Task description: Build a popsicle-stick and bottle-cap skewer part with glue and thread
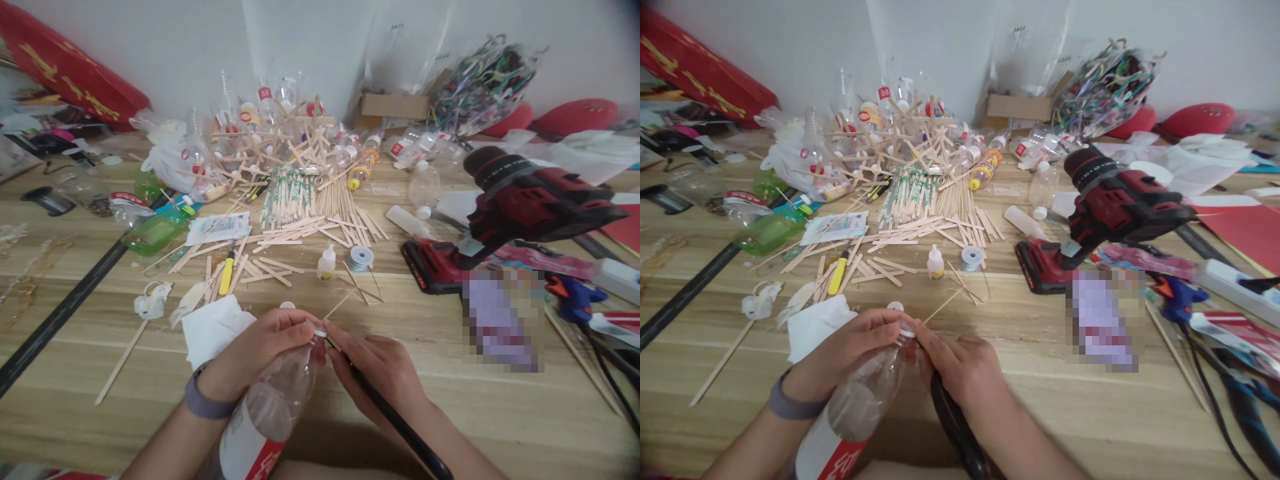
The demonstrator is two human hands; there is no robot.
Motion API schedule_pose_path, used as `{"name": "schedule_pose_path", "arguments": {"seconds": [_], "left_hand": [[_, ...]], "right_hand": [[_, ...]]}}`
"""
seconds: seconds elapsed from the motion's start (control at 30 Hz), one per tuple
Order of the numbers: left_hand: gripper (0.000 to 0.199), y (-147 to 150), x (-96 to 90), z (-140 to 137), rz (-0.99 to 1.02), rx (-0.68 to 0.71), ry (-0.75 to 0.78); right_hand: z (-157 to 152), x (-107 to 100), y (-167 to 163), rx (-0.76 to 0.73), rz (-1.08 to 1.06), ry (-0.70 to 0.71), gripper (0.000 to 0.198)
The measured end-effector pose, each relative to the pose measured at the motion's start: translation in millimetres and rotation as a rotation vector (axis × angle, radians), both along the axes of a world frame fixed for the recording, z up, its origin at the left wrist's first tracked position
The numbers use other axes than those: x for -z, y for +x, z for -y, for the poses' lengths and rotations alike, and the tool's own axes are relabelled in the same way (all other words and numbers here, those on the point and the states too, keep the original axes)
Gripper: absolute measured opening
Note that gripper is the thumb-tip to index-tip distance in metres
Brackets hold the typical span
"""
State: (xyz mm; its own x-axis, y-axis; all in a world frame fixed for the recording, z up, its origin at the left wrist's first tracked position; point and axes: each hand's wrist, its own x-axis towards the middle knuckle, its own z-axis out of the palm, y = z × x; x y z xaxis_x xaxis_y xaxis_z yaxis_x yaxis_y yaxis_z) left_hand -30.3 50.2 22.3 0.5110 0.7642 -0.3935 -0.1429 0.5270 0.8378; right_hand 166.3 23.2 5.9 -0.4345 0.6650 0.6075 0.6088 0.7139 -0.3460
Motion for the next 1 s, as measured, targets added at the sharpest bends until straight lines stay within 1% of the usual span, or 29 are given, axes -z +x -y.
{"name": "schedule_pose_path", "arguments": {"seconds": [0.1,0.23,0.37,0.5,0.6,0.83,1.0], "left_hand": [[0.034,0.1,0.9,1.2,0.068,-0.003,-0.05],[0.032,0.7,2.9,1.6,0.141,0.022,-0.057],[0.033,1.5,3.4,0.8,0.125,0.046,-0.048],[0.044,1.5,5.2,-0.4,0.088,0.063,-0.011],[0.047,1.0,7.2,-0.7,0.057,0.035,-0.02],[0.035,1.4,0.0,1.4,0.035,-0.022,-0.055],[0.034,1.1,-4.9,3.9,0.063,-0.009,-0.038]], "right_hand": [[0.1,2.2,-0.5,-0.025,0.003,-0.01,0.038],[-0.5,6.8,1.8,-0.03,0.009,0.008,0.038],[-0.9,7.6,5.8,-0.066,0.044,0.008,0.049],[-0.4,7.5,8.1,-0.064,0.097,0.005,0.053],[-0.3,8.4,7.7,-0.059,0.096,0.023,0.052],[-2.1,0.4,1.4,-0.03,-0.008,0.02,0.037],[-1.6,-4.2,-1.7,-0.054,-0.042,-0.005,0.036]]}}
